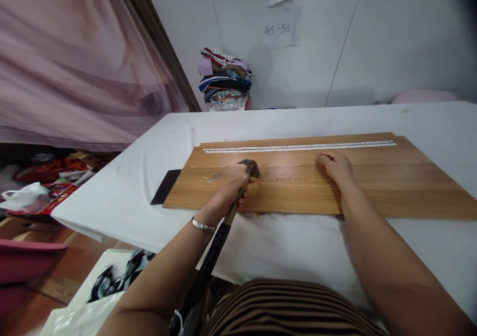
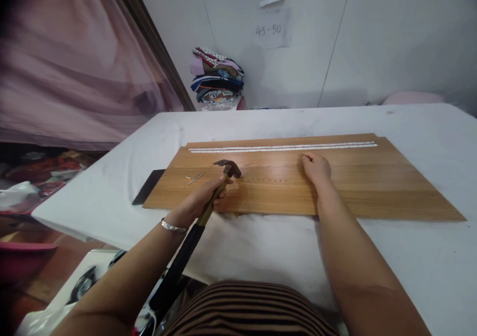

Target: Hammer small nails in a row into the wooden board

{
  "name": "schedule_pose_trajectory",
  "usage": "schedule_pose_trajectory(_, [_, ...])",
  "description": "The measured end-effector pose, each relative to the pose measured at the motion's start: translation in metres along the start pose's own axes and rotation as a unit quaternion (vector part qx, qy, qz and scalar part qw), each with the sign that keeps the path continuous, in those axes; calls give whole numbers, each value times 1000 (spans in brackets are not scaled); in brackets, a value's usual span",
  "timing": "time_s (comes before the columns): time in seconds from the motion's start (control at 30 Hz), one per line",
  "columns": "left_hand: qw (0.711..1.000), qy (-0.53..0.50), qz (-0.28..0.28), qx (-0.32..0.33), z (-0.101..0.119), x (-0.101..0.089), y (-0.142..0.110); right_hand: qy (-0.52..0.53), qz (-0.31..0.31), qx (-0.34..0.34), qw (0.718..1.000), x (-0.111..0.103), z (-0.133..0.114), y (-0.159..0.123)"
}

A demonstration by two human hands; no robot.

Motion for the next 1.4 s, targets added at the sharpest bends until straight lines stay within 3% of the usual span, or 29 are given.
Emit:
schedule_pose_trajectory(0.57, [1000, -18, -9, 7, 10, 5, -8, -11, -20, 13, 1000, -1, -7, -3])
schedule_pose_trajectory(0.83, [1000, -9, 0, 5, 7, 3, -6, 8, 8, -15, 1000, 1, -1, 2])
schedule_pose_trajectory(1.4, [1000, -22, -10, 19, 3, 2, 0, 4, -10, -3, 1000, 1, -4, 0])
Point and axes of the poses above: each hand's wrist, its own y-axis towards the middle knuckle, its own x-axis out of the palm, z = x × y, the point moved 7 cm from there along y, towards the middle knuckle, and after that the axes turned 4 degrees about y, right-handed, at the moved point
